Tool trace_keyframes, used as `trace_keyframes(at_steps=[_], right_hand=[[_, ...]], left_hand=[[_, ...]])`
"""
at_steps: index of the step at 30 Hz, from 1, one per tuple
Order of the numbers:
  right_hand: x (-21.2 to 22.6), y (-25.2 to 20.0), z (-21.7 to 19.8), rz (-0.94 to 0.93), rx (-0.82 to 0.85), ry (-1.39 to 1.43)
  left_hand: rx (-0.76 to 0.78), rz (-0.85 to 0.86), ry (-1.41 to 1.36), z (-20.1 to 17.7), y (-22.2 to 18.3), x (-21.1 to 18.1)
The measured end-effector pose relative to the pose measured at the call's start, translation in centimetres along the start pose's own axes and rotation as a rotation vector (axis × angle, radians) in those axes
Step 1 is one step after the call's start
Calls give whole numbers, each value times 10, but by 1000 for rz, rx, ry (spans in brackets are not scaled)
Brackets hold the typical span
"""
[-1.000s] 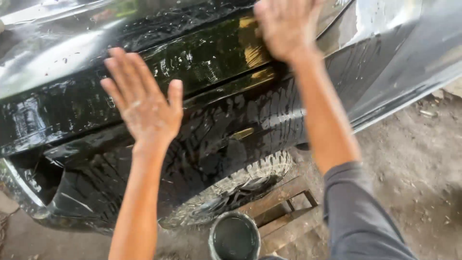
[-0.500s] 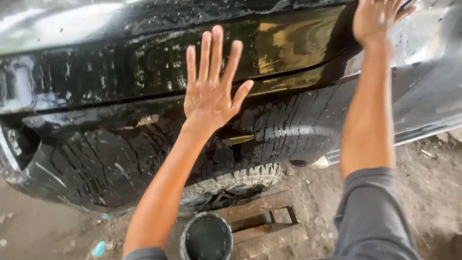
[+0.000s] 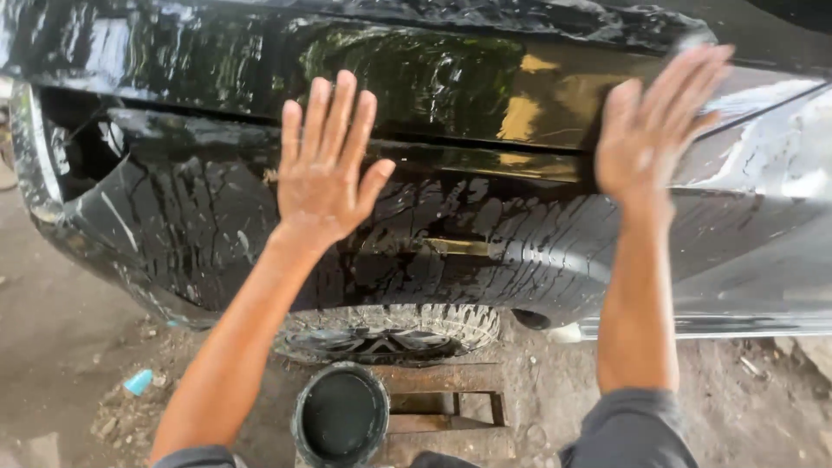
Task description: Sanding the black paint of a car using sandpaper and water to prepare the surface.
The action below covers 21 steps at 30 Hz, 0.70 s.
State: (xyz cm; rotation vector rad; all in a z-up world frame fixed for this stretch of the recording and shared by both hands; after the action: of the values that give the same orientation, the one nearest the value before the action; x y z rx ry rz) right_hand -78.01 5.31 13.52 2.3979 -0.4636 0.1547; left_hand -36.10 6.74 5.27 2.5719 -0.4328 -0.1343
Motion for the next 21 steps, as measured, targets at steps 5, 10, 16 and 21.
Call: trace_keyframes(at_steps=[5,10,16,21], right_hand=[[-84,46,22,-124,16,-12],[-79,34,14,104,-60,4],[64,-53,20,33,50,-15],[188,-112,37,-296,-28,-106]], left_hand=[[108,-197,-59,-28,-6,84],[-73,-303,-240,-44,10,186],[-87,-423,-337,-42,33,237],[-110,-409,-326,-54,30,235]])
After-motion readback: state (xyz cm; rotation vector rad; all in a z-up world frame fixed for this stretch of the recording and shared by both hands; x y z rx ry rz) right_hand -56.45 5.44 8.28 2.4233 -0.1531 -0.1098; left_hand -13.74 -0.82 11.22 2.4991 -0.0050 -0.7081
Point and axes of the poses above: each hand's wrist, its own y-axis towards the middle knuckle, its own z-axis out of the palm, x = y × z, the point moved 7 cm from there along y, towards the middle knuckle, and after that the axes turned 6 degrees about -x, right-handed, at the moved point
